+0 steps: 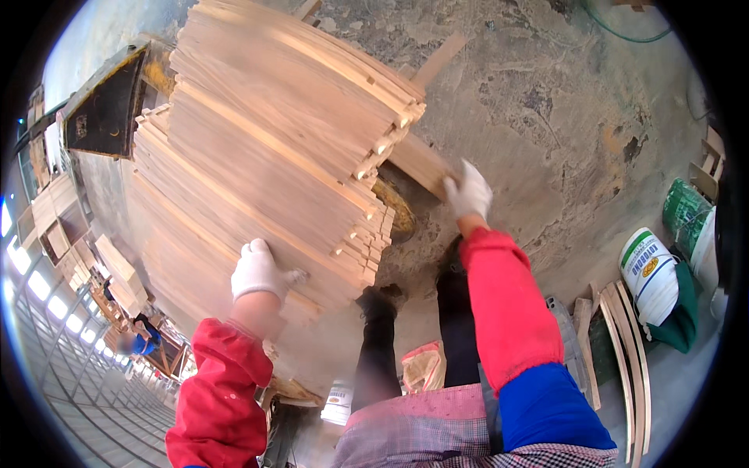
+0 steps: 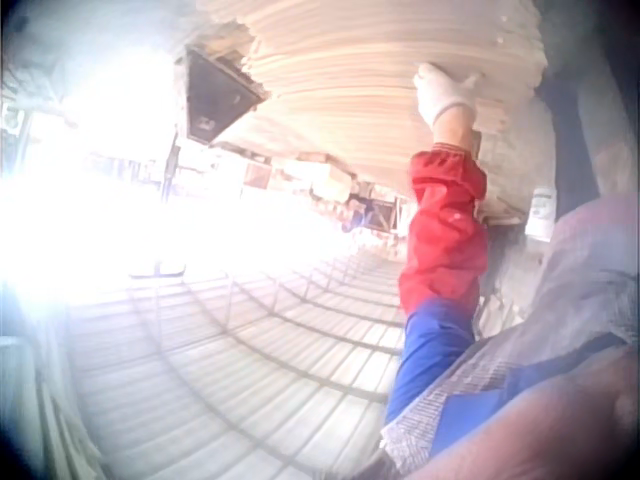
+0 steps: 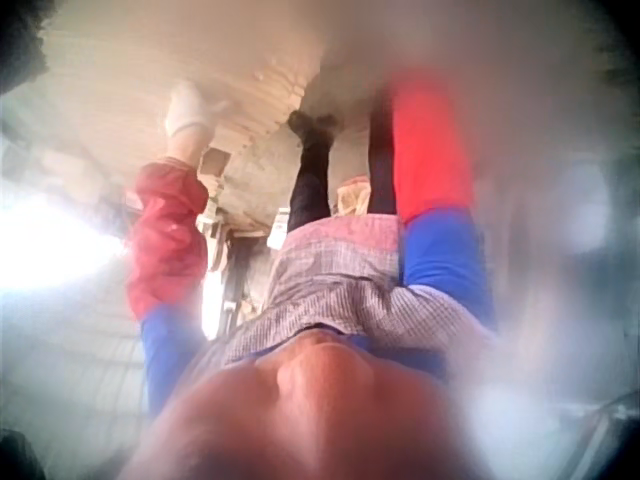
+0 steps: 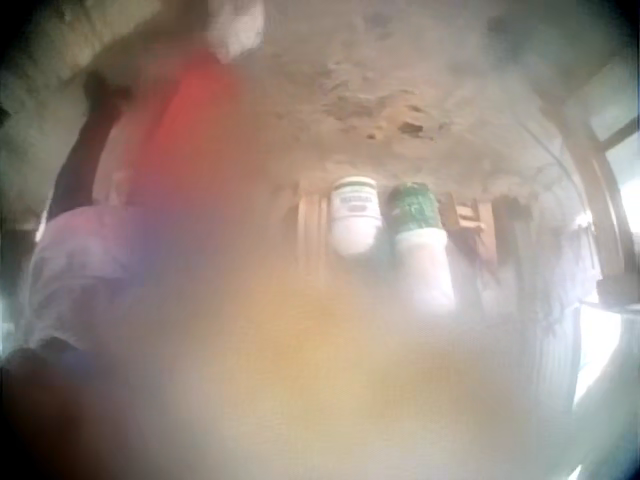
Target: The person pushes a manual pallet jack loaded with wooden boards, unloads several boards onto a stack, and then maneuvers the empty jack to pick up a wooden pallet.
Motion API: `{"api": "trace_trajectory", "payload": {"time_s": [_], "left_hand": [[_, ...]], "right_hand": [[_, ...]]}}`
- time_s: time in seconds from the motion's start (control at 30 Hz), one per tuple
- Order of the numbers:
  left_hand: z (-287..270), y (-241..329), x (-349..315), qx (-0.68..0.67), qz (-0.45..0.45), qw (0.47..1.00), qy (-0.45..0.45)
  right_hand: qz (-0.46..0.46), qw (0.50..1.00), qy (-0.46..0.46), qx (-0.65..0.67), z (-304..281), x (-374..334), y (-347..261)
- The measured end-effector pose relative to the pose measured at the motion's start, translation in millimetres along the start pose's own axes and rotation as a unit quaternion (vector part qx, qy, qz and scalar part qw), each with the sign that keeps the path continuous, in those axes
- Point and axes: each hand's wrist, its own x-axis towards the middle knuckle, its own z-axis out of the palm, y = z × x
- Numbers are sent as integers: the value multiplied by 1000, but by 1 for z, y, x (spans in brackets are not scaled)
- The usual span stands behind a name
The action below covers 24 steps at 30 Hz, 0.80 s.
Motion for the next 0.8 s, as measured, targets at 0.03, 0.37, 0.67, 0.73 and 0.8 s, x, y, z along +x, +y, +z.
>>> {"api": "trace_trajectory", "payload": {"time_s": [0.03,0.37,0.67,0.73,0.8], "left_hand": [[-1,5,1,1,-7,1000,-12],[-5,11,1,28,-21,999,-41],[-8,17,5,32,-13,999,-42],[-12,23,4,16,11,999,-34],[-15,19,-4,3,6,1000,-30]], "right_hand": [[55,998,1,-3,2,-8,29],[380,797,-117,455,40,-18,21],[228,863,-170,418,37,32,-37],[127,931,-128,318,26,33,-13],[104,915,-133,367,-16,-3,0]]}}
